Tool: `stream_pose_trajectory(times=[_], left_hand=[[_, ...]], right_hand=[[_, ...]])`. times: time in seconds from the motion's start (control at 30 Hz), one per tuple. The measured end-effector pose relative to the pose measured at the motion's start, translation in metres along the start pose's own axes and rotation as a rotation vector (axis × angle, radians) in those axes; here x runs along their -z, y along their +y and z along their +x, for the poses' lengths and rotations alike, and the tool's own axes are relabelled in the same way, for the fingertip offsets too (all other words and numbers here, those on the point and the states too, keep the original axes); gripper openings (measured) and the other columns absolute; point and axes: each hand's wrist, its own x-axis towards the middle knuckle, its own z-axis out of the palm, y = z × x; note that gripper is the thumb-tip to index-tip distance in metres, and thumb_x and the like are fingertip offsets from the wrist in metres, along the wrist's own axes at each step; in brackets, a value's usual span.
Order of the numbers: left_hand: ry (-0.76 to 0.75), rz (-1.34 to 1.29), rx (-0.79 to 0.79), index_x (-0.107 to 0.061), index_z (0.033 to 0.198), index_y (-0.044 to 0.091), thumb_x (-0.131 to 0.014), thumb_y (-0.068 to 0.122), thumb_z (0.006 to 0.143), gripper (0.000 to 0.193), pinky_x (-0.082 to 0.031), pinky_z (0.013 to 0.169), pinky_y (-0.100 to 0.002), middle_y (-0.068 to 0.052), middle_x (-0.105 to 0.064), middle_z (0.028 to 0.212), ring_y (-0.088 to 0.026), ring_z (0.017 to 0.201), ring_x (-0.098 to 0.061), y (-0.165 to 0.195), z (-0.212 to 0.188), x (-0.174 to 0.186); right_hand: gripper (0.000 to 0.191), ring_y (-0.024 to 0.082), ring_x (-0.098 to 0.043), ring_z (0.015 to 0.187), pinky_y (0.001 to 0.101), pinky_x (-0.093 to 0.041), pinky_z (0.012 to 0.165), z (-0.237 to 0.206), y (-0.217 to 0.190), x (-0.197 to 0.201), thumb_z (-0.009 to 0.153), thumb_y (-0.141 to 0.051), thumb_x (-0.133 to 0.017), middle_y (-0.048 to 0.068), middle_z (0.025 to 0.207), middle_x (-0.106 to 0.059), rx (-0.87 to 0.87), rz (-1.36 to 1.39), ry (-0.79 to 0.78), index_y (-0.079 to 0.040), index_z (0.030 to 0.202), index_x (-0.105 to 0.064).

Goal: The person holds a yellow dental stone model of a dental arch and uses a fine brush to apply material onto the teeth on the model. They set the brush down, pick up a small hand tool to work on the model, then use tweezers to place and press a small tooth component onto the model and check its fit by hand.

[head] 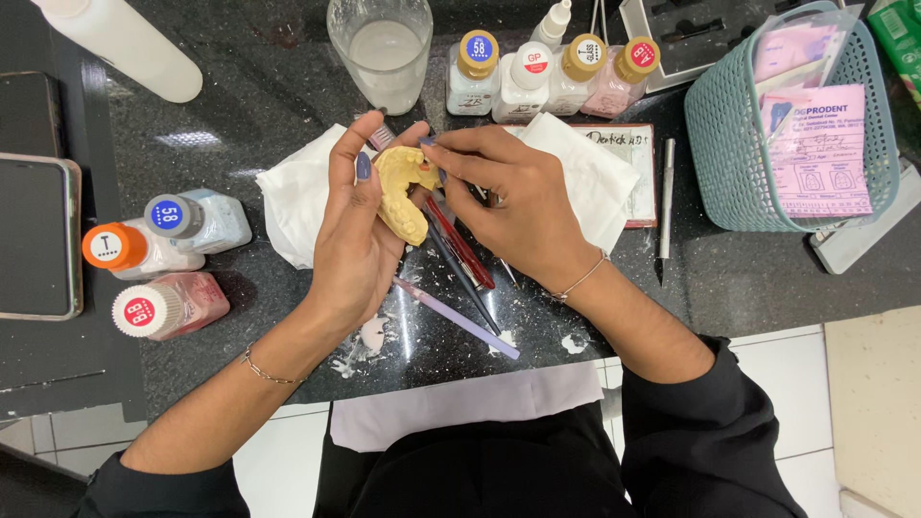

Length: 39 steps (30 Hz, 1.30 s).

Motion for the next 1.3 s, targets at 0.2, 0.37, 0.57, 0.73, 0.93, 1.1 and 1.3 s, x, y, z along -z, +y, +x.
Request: stream_pose_trajectory(times=[0.2,0.37,0.57,0.73,0.93,1.1,1.3], left_hand=[[0.005,0.023,0.011,-0.022,0.159,0.018,-0.032,0.024,0.117,0.044,-0.045,0.120,-0.035,-0.017,-0.038,0.166,-0.019,0.143,-0.048,0.000,-0.001,0.001],[-0.020,0.019,0.009,-0.022,0.159,0.016,-0.033,0.025,0.117,0.045,-0.045,0.121,-0.035,-0.016,-0.037,0.166,-0.019,0.142,-0.049,-0.002,-0.001,0.001],[-0.057,0.075,-0.028,-0.022,0.160,0.016,-0.035,0.027,0.117,0.046,-0.043,0.122,-0.034,-0.015,-0.036,0.168,-0.018,0.144,-0.048,-0.003,-0.002,0.001],[-0.076,0.109,-0.027,-0.021,0.160,0.017,-0.034,0.028,0.117,0.046,-0.044,0.124,-0.034,-0.015,-0.036,0.168,-0.018,0.144,-0.049,-0.002,-0.003,0.001],[-0.061,0.084,-0.037,-0.022,0.160,0.016,-0.034,0.026,0.117,0.045,-0.044,0.123,-0.035,-0.015,-0.036,0.168,-0.018,0.143,-0.049,0.000,-0.001,0.003],[-0.048,0.104,-0.016,-0.022,0.160,0.016,-0.035,0.027,0.117,0.046,-0.044,0.123,-0.035,-0.016,-0.037,0.167,-0.018,0.144,-0.049,-0.001,-0.001,0.003],[-0.074,0.098,-0.010,-0.022,0.160,0.016,-0.036,0.029,0.117,0.047,-0.042,0.125,-0.035,-0.014,-0.036,0.168,-0.017,0.145,-0.048,-0.002,-0.002,0.003]], right_hand=[[0.022,0.023,-0.074,0.095,0.0298,-0.061,0.081,-0.002,0.000,-0.001,0.096,0.000,-0.074,0.010,0.116,-0.073,0.032,-0.037,0.024,-0.003,0.118,-0.075],[0.017,0.020,-0.076,0.088,0.0286,-0.060,0.075,-0.001,0.001,0.000,0.095,-0.003,-0.076,0.008,0.107,-0.076,-0.078,-0.010,0.054,-0.004,0.112,-0.077],[0.013,0.021,-0.075,0.094,0.0299,-0.061,0.080,0.000,0.005,0.000,0.097,-0.004,-0.077,0.007,0.109,-0.074,0.019,-0.068,0.083,-0.005,0.110,-0.076],[0.016,0.022,-0.072,0.095,0.0320,-0.059,0.080,0.002,0.008,0.006,0.096,-0.007,-0.080,0.007,0.108,-0.072,0.123,-0.115,0.034,-0.005,0.111,-0.075],[0.024,0.021,-0.072,0.095,0.0305,-0.059,0.080,0.004,0.006,0.012,0.095,-0.002,-0.076,0.009,0.113,-0.070,0.109,-0.083,-0.051,-0.004,0.118,-0.075],[0.021,0.020,-0.073,0.093,0.0300,-0.059,0.079,0.003,0.007,0.010,0.097,-0.002,-0.077,0.007,0.112,-0.071,0.064,-0.047,-0.040,-0.005,0.118,-0.075],[0.013,0.022,-0.073,0.091,0.0306,-0.059,0.077,0.002,0.007,0.007,0.097,-0.004,-0.078,0.007,0.107,-0.071,0.041,-0.046,-0.002,-0.003,0.110,-0.075]])
